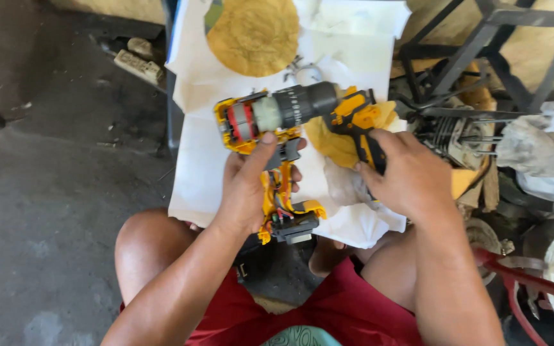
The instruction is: The person sits on the floor and works on a disassembled yellow and black cordless drill. They manipulate the internal motor and wiring, then reattach the black trigger mechanism to the drill body.
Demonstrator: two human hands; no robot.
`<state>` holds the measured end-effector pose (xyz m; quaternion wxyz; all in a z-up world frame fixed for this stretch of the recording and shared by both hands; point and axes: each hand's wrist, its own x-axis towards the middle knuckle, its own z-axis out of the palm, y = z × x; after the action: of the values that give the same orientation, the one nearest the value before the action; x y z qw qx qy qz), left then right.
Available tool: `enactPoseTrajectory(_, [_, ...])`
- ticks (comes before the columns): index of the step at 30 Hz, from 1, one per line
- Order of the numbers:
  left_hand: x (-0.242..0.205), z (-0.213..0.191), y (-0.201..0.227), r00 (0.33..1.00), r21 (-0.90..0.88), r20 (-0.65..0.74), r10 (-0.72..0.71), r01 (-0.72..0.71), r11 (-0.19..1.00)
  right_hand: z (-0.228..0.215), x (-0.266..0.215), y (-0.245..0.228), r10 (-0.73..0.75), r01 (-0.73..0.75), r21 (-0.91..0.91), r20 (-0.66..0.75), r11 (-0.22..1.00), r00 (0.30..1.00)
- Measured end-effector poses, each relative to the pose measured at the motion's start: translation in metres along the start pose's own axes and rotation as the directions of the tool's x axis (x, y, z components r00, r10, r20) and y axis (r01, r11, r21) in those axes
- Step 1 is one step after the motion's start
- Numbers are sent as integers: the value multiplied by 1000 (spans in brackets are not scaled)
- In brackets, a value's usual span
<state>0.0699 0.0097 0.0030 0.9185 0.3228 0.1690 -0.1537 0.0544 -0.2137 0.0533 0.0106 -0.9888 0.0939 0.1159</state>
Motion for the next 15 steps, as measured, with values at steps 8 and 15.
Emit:
enactPoseTrajectory(8, [-3, 8, 13, 999, -44, 23, 24, -23, 999, 4, 14, -3, 104, -102, -33, 82, 994, 991])
enactPoseTrajectory(15, [-28, 36, 21, 986, -237, -125, 112, -139, 961, -8, 9, -7, 46, -45, -16, 54, 999, 998])
